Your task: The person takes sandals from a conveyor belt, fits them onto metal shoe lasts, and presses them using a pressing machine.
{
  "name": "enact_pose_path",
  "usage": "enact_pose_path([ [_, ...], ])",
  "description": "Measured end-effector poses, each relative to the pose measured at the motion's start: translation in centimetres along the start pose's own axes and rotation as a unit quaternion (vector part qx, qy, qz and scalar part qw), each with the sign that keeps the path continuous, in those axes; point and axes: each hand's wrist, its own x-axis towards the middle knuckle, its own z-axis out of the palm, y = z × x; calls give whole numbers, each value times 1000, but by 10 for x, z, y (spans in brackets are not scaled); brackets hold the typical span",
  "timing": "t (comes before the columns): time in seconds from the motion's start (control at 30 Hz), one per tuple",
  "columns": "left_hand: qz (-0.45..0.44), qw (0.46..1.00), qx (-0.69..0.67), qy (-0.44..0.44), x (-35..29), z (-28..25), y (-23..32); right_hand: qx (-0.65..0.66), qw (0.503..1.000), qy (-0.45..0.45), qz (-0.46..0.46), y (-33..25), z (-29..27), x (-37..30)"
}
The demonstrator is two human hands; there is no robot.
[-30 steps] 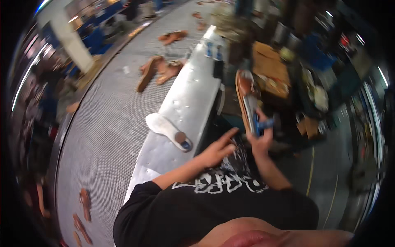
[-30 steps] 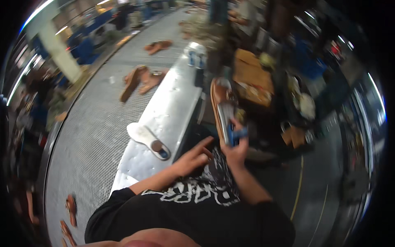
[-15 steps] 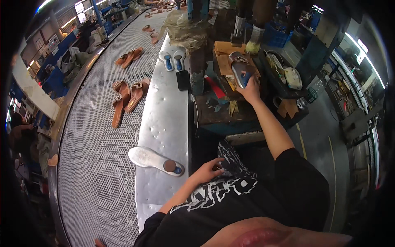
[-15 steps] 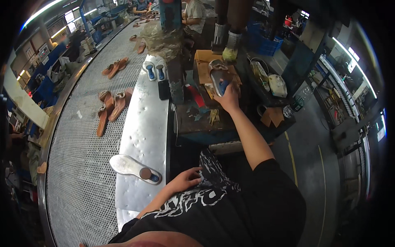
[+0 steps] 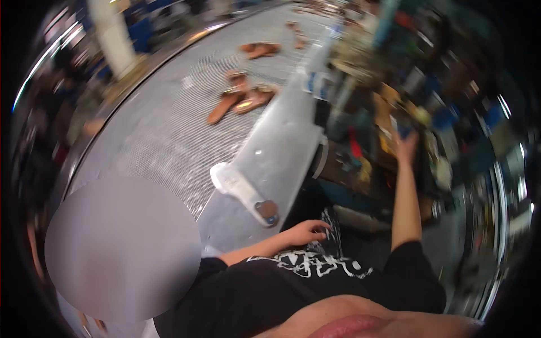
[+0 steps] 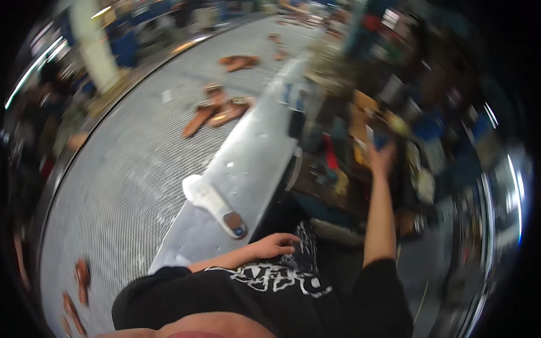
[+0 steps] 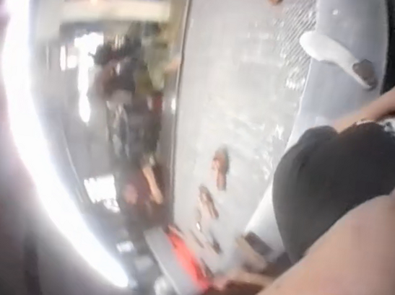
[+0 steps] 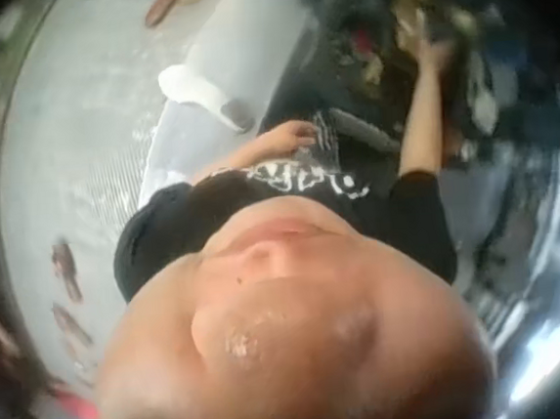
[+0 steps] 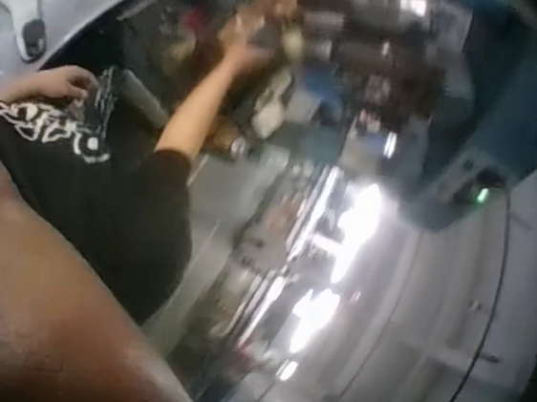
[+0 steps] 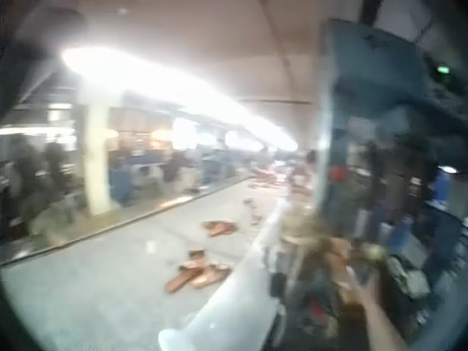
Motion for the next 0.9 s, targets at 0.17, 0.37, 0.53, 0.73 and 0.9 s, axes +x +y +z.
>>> enact_pose_path([
  [0.17,29,999,-41,6,-9,14,31,243,968,-57,-6,51,-10,41],
  [0.37,197,926,277,164,-20,7,26,-72,988,-125,-59,21,-6,33],
  [0.53,234,825,320,404,-120,-9,72,-127,989,-78,8,-24,-6,0],
  [0.73,-75,385,616,683,-401,-124,6,-53,998,-29,28,-37,-7,-30],
  [0.9,-422,245,238,840,-580,-102,33,2,998,-35,54,-25,15,-32],
])
